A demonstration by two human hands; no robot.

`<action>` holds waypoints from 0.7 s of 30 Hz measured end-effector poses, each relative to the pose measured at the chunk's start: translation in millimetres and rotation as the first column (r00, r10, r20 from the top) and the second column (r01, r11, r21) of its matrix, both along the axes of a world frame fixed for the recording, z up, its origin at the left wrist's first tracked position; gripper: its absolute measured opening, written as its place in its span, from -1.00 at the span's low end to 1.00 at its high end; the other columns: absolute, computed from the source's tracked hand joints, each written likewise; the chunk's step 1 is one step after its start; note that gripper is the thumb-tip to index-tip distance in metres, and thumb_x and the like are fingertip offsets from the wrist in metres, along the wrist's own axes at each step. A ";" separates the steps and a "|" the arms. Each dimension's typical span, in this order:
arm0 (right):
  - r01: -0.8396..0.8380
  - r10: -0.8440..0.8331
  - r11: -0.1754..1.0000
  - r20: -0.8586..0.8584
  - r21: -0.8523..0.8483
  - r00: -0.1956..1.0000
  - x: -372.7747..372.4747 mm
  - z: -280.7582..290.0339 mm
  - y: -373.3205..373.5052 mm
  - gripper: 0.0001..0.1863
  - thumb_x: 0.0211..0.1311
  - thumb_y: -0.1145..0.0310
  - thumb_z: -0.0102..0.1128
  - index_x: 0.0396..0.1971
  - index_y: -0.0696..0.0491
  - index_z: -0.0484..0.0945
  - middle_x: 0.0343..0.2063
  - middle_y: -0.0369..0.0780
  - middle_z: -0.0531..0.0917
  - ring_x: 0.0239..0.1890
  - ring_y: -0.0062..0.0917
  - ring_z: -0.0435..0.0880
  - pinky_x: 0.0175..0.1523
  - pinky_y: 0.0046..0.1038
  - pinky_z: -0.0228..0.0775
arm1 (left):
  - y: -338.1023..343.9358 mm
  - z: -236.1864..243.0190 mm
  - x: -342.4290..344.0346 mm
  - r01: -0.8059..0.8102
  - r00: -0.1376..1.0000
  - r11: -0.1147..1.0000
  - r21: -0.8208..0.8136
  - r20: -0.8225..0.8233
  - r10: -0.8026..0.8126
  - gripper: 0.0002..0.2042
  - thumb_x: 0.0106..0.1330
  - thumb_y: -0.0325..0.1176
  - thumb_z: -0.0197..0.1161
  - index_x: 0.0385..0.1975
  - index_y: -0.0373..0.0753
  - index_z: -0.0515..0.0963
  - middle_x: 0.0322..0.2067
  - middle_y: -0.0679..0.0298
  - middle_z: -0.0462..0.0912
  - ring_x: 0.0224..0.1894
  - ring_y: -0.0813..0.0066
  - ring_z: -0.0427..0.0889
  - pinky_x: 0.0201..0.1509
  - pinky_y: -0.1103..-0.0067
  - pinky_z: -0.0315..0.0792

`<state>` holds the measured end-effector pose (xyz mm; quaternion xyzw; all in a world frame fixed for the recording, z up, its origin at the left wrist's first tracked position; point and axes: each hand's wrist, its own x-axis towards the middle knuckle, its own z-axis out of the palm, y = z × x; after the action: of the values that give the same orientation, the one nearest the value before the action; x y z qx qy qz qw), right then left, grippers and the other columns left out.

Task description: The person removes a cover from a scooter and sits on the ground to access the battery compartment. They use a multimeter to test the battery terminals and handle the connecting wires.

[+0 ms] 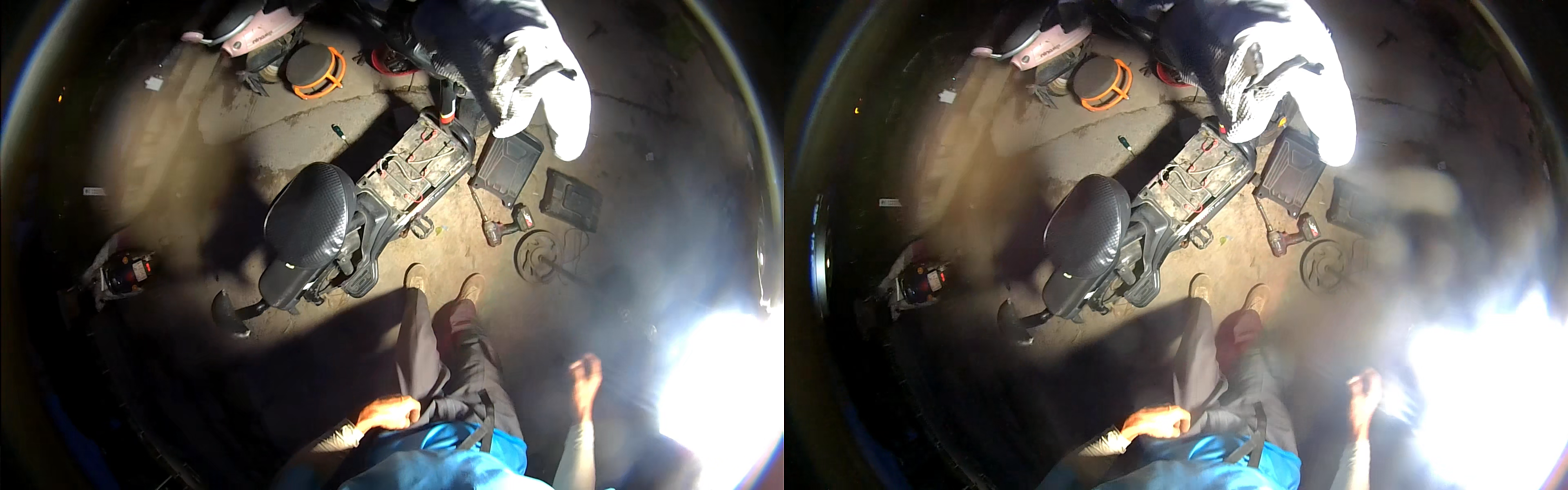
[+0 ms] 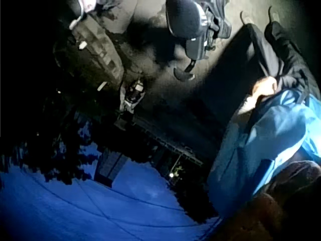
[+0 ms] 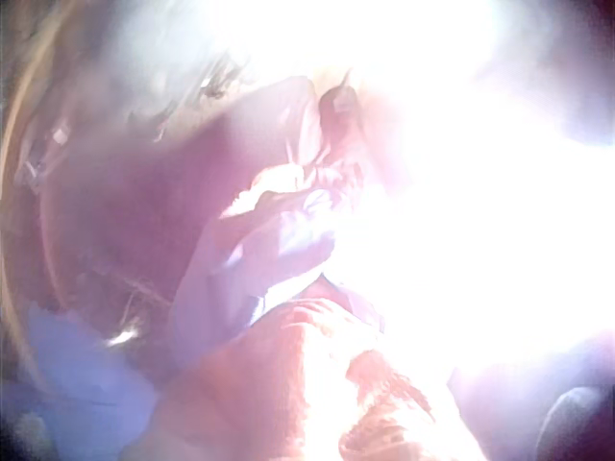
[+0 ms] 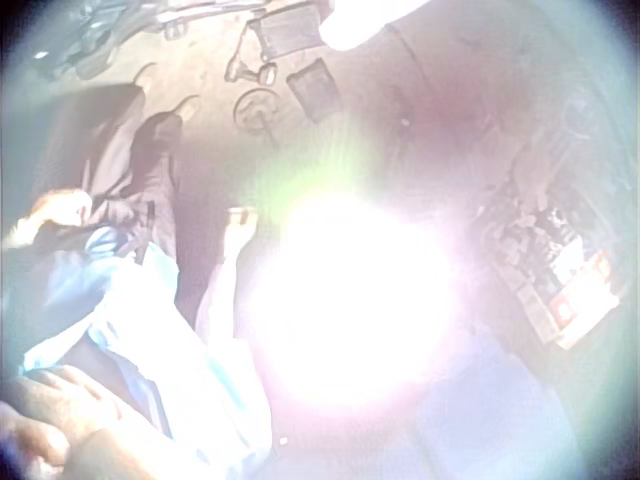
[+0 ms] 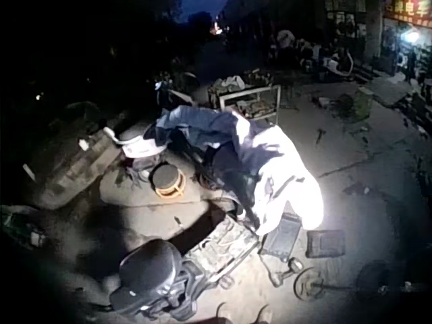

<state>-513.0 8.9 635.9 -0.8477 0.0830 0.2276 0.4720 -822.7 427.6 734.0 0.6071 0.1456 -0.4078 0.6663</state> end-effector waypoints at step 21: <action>-0.682 0.507 0.692 -0.831 0.235 0.229 -28.0 -114.0 250.7 -0.71 0.22 0.47 0.29 -0.06 0.17 0.60 -0.29 -0.07 0.77 -0.14 -0.35 0.80 0.00 -0.31 0.61 | 279.5 -437.8 190.0 -0.569 0.822 0.103 0.816 0.565 0.068 -0.77 0.28 -0.54 0.27 -0.08 -0.26 0.50 -0.12 0.00 0.58 -0.04 -0.11 0.56 0.01 0.18 0.48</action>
<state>-541.1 259.5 521.9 -0.6226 -0.0075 0.7651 0.1641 -632.7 707.1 296.2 0.9038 0.3649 0.0686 0.2130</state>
